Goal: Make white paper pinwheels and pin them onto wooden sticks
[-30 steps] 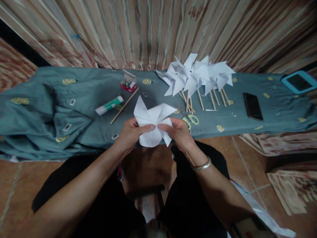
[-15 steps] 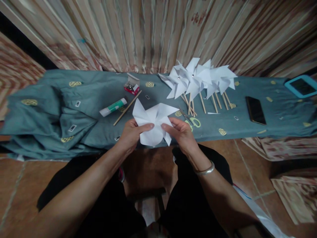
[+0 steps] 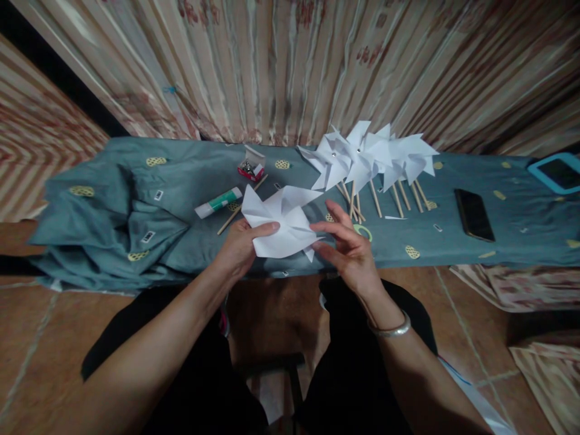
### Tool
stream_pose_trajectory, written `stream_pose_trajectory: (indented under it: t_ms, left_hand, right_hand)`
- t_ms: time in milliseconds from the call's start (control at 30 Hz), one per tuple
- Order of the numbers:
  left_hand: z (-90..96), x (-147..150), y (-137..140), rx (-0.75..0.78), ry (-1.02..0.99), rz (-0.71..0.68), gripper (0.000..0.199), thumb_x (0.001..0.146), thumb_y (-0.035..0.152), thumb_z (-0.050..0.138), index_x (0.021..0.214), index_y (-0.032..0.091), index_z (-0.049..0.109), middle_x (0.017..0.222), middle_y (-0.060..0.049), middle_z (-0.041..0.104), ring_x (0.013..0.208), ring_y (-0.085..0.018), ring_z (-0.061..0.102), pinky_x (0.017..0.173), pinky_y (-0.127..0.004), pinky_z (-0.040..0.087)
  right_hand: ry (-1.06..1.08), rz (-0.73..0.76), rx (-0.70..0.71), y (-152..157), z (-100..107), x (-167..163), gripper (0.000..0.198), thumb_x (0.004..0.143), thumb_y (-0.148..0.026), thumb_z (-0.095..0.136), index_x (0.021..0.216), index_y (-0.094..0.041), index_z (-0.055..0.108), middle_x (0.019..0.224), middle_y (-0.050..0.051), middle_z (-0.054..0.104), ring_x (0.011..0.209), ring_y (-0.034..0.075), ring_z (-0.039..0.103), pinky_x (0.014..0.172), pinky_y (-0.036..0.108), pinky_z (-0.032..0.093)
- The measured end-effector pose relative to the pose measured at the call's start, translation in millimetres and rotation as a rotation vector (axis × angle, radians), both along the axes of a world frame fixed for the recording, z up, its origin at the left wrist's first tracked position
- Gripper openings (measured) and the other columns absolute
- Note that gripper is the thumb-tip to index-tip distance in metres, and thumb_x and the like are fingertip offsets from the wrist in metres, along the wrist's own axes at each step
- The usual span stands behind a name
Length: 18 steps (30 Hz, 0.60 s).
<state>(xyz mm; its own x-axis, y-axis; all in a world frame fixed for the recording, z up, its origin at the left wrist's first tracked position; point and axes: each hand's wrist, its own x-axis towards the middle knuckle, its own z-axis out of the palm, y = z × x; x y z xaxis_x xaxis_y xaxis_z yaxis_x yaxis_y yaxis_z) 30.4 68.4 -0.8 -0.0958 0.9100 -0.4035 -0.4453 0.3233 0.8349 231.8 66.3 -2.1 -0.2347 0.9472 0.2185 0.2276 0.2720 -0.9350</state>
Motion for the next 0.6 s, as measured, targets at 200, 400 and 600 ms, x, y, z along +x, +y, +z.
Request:
stream_pose_trajectory:
  t_ms: [200,400,600]
  left_hand:
    - [1.0,4.8,-2.2,-0.029,-0.034,-0.036,0.036,0.043,0.023,0.087,0.075,0.013,0.073,0.071,-0.005,0.074,0.063,-0.019,0.067,0.062,-0.029,0.054]
    - [-1.7,10.1,-6.0,0.031,0.024,-0.052,0.038,0.044,0.025,0.088,0.076,0.012,0.072,0.073,-0.004,0.074,0.06,-0.016,0.065,0.063,-0.028,0.052]
    - [-1.5,16.1,-9.4,0.058,0.093,-0.062,0.037,0.045,0.028,0.088,0.074,0.013,0.071,0.072,-0.002,0.073,0.06,-0.015,0.063,0.062,-0.027,0.05]
  right_hand:
    - [0.019,0.013,0.036,-1.0,6.8,-1.3,0.009,0.079,-0.03,0.072,0.087,-0.029,0.075,0.148,-0.002,0.044,0.138,0.024,0.04,0.114,0.045,0.032]
    - [-0.086,0.029,0.066,-4.7,12.7,-3.5,0.013,0.085,-0.028,0.065,0.093,-0.031,0.074,0.149,-0.003,0.044,0.138,0.024,0.039,0.111,0.048,0.035]
    - [-0.254,-0.003,0.243,-8.1,8.8,-10.7,0.012,0.085,-0.028,0.064,0.091,-0.031,0.074,0.148,-0.003,0.043,0.14,0.026,0.035,0.115,0.053,0.027]
